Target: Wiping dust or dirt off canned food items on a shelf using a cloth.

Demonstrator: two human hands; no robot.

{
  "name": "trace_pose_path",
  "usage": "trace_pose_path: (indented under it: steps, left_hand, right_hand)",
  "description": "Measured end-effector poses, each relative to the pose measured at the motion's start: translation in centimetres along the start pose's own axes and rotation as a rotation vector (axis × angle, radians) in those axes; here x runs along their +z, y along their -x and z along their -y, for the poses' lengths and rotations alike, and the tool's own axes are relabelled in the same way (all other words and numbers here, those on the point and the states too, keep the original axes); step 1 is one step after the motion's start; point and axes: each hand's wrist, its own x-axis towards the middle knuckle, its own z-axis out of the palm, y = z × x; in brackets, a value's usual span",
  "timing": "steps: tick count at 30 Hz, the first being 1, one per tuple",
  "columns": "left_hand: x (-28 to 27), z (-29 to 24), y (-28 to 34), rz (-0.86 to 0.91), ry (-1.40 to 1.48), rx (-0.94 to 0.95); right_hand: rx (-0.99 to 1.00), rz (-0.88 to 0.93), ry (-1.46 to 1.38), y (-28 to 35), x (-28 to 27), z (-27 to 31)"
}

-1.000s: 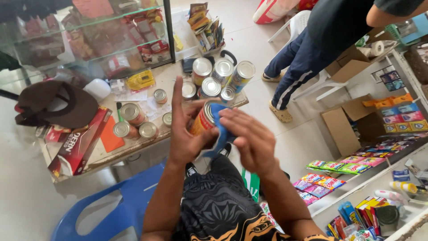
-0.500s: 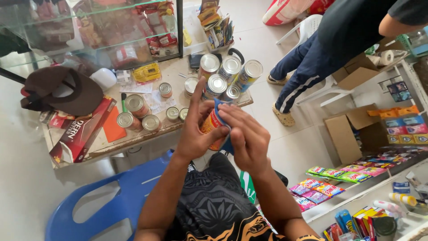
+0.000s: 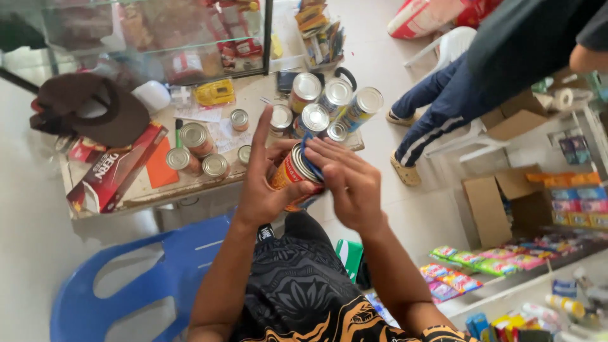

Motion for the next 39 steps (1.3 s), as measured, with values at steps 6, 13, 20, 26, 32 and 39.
trace_pose_path:
  steps: [6,13,20,26,32,39]
  left_hand:
    - [-0.3,-1.0,0.5,-0.138,0.091,0.095]
    - [0.3,0.9,-0.4,-0.289,-0.061,0.178]
    - [6.1,4.2,-4.5,-0.588,-0.212,0.305]
    - [8.3,7.2,-7.4,-0.798,-0.479,0.522]
    - [8.0,8.0,-7.9,-0.736,-0.891,0.78]
    - [9.4,8.0,-7.3,-0.678,-1.196,0.607]
  right_hand:
    - [-0.083,0.1,-0.124,-1.6,0.1,-0.6]
    - [-0.151,0.169,-0.292,-3.9,0.3,-2.3]
    - [-0.228,0.099,-0.326,-2.6,-0.3,-8.5]
    - [-0.101,0.137,-0.493,-1.7,-1.0,-10.6]
    - [0.483,0.211,-1.001,-0.5,-3.0,-10.7]
    - [1.548,0.305,-1.742,0.9,-3.7,-20.3]
